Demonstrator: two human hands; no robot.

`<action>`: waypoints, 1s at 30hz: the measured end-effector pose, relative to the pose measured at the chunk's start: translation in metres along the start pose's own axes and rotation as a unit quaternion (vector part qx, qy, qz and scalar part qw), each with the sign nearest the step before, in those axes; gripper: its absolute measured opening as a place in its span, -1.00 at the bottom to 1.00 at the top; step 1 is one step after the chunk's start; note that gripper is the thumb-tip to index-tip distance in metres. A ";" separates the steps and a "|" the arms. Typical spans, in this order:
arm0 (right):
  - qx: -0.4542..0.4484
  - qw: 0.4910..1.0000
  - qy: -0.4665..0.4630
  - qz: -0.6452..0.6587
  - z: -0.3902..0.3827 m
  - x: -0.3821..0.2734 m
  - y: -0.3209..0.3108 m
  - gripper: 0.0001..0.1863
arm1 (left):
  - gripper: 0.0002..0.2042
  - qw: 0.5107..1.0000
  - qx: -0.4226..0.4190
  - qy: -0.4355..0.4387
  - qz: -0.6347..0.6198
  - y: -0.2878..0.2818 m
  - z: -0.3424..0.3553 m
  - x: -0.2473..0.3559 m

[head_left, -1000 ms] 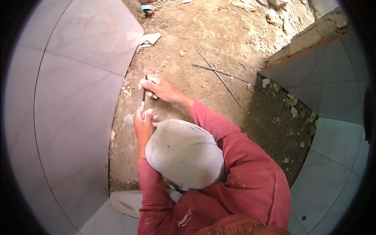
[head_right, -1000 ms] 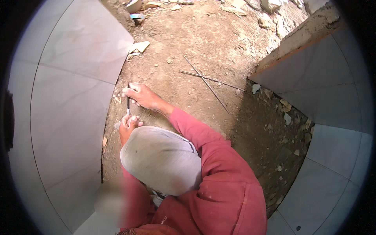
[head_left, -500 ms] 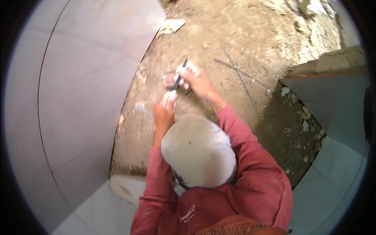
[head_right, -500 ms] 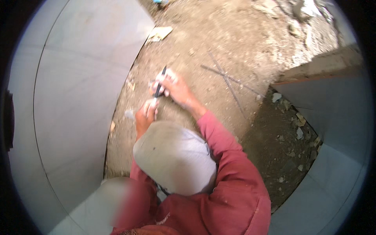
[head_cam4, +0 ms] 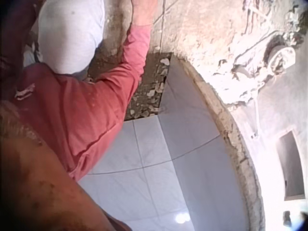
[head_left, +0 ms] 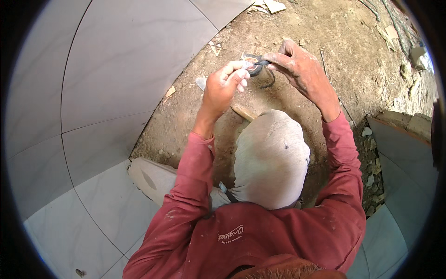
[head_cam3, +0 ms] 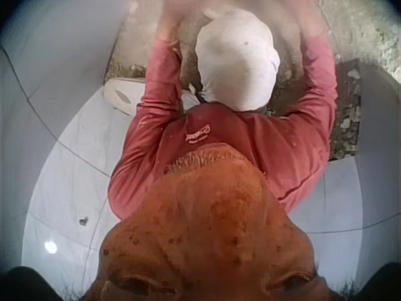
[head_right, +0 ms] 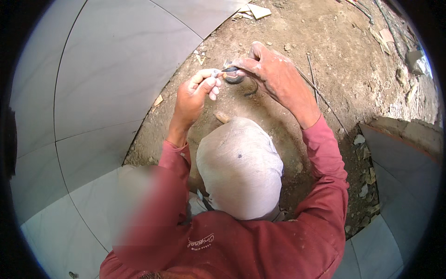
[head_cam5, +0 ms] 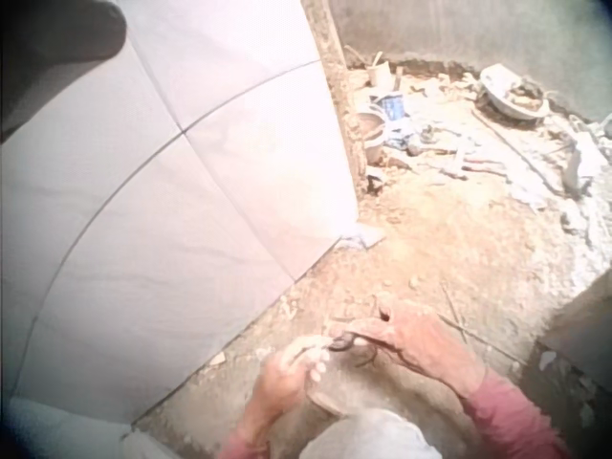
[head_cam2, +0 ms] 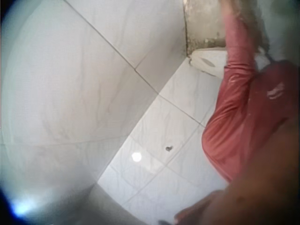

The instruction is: The person uses a pencil to mark a point on the wall, threads a thin wire through a hole in a tile, and then uses a hammer and a nail to secure the wire to the wall while sitting on the floor.

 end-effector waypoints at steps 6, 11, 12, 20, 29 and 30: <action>0.020 1.000 -0.001 -0.001 0.000 0.001 -0.004 -0.73 | -0.77 0.999 0.002 0.015 0.037 0.004 0.008 0.008; -0.011 0.998 -0.001 -0.056 -0.008 0.000 -0.016 -0.76 | -0.81 0.947 -0.021 0.148 0.284 0.010 0.014 0.013; -0.020 0.997 -0.002 -0.069 -0.007 -0.009 -0.021 -0.77 | -0.81 0.905 -0.022 0.216 0.366 0.011 0.017 0.013; -0.210 0.891 0.102 0.390 -0.023 0.041 0.013 -0.88 | -0.75 0.805 -0.068 0.318 0.496 0.032 0.015 0.028; -0.049 0.936 0.284 0.202 -0.032 0.144 0.004 -0.80 | -0.71 0.508 0.089 0.421 0.746 -0.032 0.128 0.138; -0.001 0.953 0.298 0.044 -0.048 0.187 0.003 -0.76 | -0.69 0.440 0.164 0.449 0.760 -0.057 0.149 0.172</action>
Point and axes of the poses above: each hand's wrist, its own z-axis towards the middle knuckle, its own y-axis out of the palm, x = y × z, the point moved 2 cm from there along z, towards the middle knuckle, and after that the axes turned 2 degrees about -z, right-handed, at the moved point
